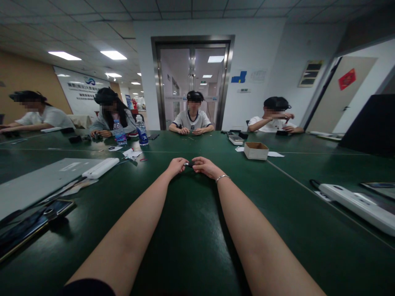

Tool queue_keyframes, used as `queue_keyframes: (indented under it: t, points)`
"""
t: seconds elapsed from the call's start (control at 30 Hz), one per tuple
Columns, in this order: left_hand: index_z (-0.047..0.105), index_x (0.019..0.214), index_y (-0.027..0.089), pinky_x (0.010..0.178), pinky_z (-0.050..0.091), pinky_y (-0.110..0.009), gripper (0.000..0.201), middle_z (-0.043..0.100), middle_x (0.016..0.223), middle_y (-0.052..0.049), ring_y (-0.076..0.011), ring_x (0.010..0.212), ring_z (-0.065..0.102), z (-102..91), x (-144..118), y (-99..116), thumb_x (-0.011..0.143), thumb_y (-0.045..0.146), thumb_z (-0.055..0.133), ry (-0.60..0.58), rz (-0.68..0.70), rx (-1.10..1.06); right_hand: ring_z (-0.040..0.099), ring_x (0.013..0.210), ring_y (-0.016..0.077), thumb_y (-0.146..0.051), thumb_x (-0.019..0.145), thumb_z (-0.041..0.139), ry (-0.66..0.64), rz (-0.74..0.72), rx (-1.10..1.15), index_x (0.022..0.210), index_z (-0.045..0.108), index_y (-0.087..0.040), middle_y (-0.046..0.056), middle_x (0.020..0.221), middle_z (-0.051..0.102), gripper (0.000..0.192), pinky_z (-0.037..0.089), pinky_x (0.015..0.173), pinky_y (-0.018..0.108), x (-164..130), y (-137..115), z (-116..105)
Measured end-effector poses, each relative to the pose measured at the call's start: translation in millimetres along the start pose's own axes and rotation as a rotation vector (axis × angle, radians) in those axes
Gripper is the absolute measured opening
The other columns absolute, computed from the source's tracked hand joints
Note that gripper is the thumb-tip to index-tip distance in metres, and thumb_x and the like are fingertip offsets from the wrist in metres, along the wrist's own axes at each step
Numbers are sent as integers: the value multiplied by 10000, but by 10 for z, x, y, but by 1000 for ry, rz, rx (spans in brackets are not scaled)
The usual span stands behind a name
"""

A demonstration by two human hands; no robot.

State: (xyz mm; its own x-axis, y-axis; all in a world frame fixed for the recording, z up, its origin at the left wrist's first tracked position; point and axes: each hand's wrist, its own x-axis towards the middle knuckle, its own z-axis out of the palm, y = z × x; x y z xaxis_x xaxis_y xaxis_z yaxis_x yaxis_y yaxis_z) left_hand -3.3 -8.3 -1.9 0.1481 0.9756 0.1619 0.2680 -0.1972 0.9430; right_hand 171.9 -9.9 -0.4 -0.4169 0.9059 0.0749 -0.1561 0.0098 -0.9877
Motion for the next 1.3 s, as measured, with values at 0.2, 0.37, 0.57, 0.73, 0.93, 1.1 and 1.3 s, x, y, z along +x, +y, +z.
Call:
queue_keyframes:
  t: [0.2,0.37,0.57,0.73,0.93,1.1,1.3]
  points:
    - [543,794,136,409,330,-176,271,482,477,29,-64,387,434,40,41,-24,817,379,424,12,-21,-69,560,492,82,-27,744,609,83,35,36,869,546,-111,12,617,573,163,498,480,177,9,-16,36]
    - [525,871,142,438,358,-170,149,539,583,16,-65,462,492,64,51,-27,771,252,527,-37,-60,-105,565,482,87,-32,805,545,144,50,100,812,536,-105,36,606,586,74,494,472,178,13,-19,46]
    - [499,795,137,473,398,-184,147,545,585,4,-73,486,504,58,117,-149,789,284,513,-45,-16,-54,572,484,83,-3,798,538,135,49,107,829,543,-102,36,622,592,103,496,475,170,-8,-28,38]
    - [519,747,151,501,432,-211,270,548,614,-2,-98,532,527,33,136,-209,753,420,533,-3,24,55,581,504,85,9,753,592,104,40,91,865,548,-107,26,639,599,166,502,485,167,-33,-40,31]
    - [572,673,119,527,428,-220,430,565,637,-35,-110,558,530,4,145,-210,737,533,477,-41,61,120,580,523,82,15,737,600,79,26,19,885,553,-112,17,643,600,201,507,502,165,-31,-28,28]
    - [563,554,130,556,402,-250,503,554,528,-29,-121,493,520,-11,138,-205,744,570,410,-33,69,259,577,538,82,3,707,638,44,11,5,875,562,-122,13,664,591,224,510,517,177,-41,-33,17]
    - [562,486,152,601,386,-258,494,585,509,-35,-139,513,537,-27,110,-136,740,547,409,14,-41,318,585,548,92,5,657,670,2,-24,-27,849,547,-132,-10,660,559,266,505,511,186,-31,-9,10]
